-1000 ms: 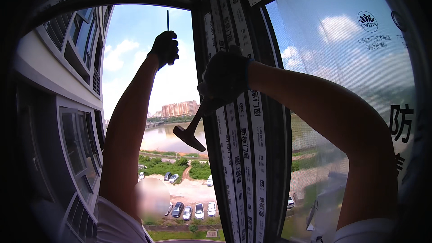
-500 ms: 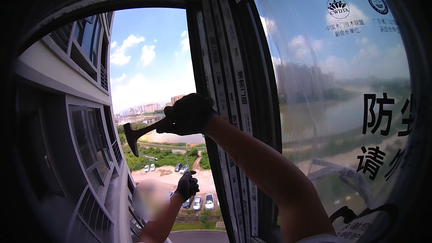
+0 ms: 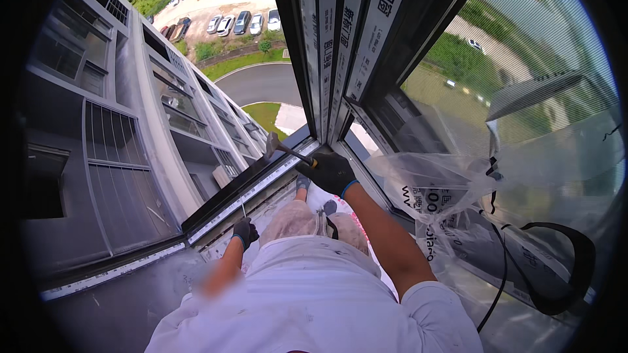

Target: Using a hammer and a pry tool to adjust and secure a window frame in a construction setting.

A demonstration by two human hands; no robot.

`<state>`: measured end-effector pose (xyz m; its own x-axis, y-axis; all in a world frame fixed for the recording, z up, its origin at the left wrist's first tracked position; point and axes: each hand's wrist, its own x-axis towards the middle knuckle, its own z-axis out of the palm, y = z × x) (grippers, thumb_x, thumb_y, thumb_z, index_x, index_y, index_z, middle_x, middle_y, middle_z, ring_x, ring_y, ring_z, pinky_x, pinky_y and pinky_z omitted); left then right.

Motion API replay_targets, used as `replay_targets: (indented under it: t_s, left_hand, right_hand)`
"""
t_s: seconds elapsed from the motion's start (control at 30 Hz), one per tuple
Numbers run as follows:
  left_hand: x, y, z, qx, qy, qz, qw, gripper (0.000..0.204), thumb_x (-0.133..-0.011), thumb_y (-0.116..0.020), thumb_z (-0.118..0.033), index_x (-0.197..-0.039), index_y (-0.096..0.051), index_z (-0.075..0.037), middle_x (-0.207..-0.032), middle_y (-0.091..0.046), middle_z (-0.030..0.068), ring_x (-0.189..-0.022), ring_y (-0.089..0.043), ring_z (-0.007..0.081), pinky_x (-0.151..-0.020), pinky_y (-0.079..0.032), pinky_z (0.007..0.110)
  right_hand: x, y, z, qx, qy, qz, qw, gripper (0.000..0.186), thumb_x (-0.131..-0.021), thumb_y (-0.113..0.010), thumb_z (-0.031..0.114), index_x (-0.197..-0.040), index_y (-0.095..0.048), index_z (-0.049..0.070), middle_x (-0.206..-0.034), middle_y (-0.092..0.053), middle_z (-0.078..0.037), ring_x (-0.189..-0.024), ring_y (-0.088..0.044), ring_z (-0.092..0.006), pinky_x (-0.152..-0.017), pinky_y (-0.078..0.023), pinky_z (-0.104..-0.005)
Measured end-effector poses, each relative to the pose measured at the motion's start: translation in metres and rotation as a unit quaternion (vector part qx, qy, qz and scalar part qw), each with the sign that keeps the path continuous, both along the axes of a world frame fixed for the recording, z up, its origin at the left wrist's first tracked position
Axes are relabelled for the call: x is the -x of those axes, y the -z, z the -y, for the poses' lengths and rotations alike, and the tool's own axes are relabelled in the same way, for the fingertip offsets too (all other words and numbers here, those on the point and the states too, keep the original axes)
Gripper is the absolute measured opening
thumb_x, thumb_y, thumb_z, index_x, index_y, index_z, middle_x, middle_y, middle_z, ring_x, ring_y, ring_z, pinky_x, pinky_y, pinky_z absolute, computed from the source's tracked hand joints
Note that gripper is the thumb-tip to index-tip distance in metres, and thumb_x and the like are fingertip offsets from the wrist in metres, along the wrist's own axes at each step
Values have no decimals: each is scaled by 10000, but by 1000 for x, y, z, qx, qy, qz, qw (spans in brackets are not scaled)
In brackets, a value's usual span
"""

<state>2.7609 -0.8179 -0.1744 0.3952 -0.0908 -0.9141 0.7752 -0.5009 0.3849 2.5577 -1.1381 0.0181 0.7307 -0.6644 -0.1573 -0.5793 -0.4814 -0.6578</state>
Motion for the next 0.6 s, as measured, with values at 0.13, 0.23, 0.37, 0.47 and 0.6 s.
replay_targets:
  t_s: [0.13,0.23,0.37,0.47,0.6]
  left_hand:
    - [20,-9,-83,-94,16,5,995,256,-1003,-509,-320,-1221,-505,-186,-664,-477,38,-476,-467,173,-428,-462,376]
    - [24,-9,-94,-138,191,81,968,311,-996,-522,-342,-1236,-540,-146,-687,-551,64,-492,-552,214,-454,-527,423]
    - [29,8,-42,-66,401,223,886,313,-972,-518,-288,-1094,-486,-1,-888,-670,317,-817,-661,481,-741,-499,532]
    - [58,-27,18,68,458,191,866,275,-970,-563,-262,-1120,-518,-36,-780,-667,215,-704,-662,365,-652,-486,462]
    - [99,-46,51,186,514,150,824,347,-970,-623,-295,-1254,-593,-99,-773,-657,146,-684,-644,258,-663,-490,395]
  right_hand:
    - [85,90,-51,-66,37,-145,987,569,-875,-648,598,-800,-712,38,-774,-687,-239,-761,-690,-399,-720,-542,-483]
    - [121,125,-82,-118,72,-123,983,546,-869,-669,546,-752,-707,14,-758,-691,-239,-733,-686,-401,-702,-529,-487]
    - [121,147,-98,-257,144,-126,947,514,-845,-716,469,-700,-685,-23,-617,-641,-192,-535,-595,-323,-612,-479,-474]
    - [88,164,-122,-486,314,-71,813,457,-858,-752,464,-673,-629,65,-508,-506,-19,-412,-493,-132,-388,-375,-347]
    - [55,176,-145,-596,429,64,676,361,-885,-739,421,-768,-588,115,-548,-428,57,-384,-370,-74,-360,-308,-274]
